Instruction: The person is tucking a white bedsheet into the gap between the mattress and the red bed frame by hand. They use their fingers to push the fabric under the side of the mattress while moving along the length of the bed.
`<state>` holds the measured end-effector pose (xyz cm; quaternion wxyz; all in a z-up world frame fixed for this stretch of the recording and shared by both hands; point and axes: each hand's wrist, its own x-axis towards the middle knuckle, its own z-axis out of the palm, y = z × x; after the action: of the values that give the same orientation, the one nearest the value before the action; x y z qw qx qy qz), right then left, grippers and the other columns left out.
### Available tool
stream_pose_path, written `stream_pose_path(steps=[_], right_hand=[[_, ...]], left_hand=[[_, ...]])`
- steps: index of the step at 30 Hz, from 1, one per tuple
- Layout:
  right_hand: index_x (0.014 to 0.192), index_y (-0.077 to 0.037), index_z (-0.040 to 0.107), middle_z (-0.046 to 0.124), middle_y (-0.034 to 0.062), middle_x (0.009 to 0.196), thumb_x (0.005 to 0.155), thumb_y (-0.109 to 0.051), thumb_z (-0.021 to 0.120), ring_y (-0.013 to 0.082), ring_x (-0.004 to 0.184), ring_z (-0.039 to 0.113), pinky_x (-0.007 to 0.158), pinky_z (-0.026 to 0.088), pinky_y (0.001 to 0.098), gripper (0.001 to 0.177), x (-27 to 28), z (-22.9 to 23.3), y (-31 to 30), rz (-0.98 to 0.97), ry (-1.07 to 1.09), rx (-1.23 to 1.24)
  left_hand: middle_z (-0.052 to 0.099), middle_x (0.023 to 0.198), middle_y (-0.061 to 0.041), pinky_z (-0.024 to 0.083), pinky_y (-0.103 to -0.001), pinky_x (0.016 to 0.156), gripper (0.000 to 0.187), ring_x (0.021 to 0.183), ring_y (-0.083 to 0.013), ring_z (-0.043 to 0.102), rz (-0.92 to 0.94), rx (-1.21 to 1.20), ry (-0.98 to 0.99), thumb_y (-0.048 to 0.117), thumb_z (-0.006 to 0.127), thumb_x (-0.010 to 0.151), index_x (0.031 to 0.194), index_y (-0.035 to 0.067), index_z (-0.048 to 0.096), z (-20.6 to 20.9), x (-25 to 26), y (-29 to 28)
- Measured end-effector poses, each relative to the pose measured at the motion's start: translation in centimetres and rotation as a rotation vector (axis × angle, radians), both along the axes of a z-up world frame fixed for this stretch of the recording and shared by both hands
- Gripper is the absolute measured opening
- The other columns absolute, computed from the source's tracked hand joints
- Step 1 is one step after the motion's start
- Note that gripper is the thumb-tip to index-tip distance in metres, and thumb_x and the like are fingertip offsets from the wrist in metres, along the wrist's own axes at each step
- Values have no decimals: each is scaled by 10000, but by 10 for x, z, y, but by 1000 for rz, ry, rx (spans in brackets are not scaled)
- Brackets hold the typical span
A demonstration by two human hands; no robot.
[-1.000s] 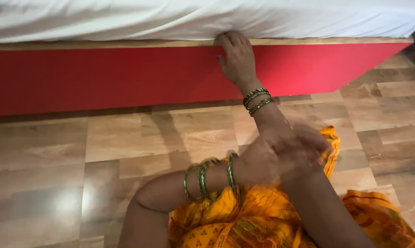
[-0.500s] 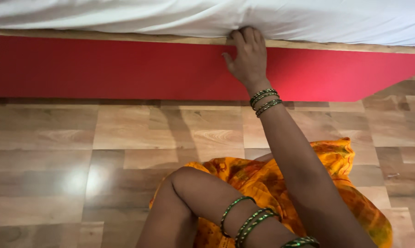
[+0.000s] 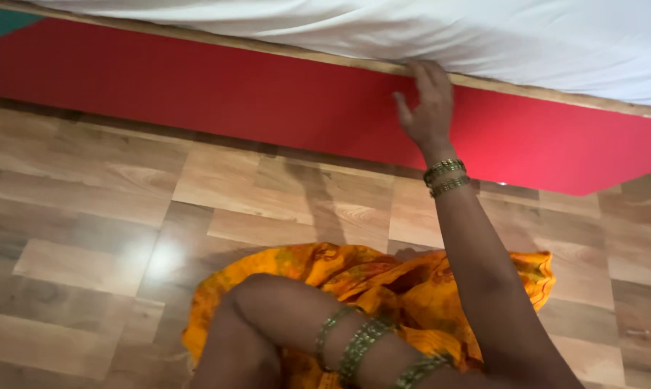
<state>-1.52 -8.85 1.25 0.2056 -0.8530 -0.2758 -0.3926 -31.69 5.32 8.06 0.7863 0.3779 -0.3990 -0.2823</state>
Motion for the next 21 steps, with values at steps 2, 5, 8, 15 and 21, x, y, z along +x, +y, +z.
stream_pose_path(steps=[2,5,8,15,21], right_hand=[[1348,-61,631,591,155,1392,922,-121,816,373,1324,525,1148,431,496,469,-5,-1,-28,-151,37,13],[1321,-46,636,590,170,1375,896,-158,814,372,1297,522,1115,404,512,474,-4,-4,-48,-192,-39,-69],[1312,-59,640,598,144,1372,907,-155,796,346,1330,529,1151,388,503,445,2,-7,-47,-108,-101,-25],[1269,84,607,564,236,1259,766,-139,724,422,1200,514,1062,390,522,562,1,12,-40,-149,-43,-104],[1286,49,599,572,200,1253,814,-107,730,389,1222,527,1091,416,480,514,12,11,-43,-147,-10,-90]], left_hand=[[710,1224,-67,538,-372,1105,286,1213,-181,658,67,-13,-138,114,707,912,1197,90,692,8,17,-9],[715,1218,-68,536,-380,1112,286,1221,-185,659,668,56,-585,123,713,902,1186,95,701,15,111,-29],[693,1171,-141,485,-465,1074,424,1147,-324,639,1275,510,-919,58,692,784,1207,98,695,9,223,-33],[629,1246,-105,374,-494,1084,534,1243,-304,530,1474,949,-1051,24,619,745,1278,62,612,-57,319,-51],[632,1197,-87,343,-518,1093,377,1207,-295,531,1619,1005,-966,37,637,818,1191,98,645,-66,329,-68]])
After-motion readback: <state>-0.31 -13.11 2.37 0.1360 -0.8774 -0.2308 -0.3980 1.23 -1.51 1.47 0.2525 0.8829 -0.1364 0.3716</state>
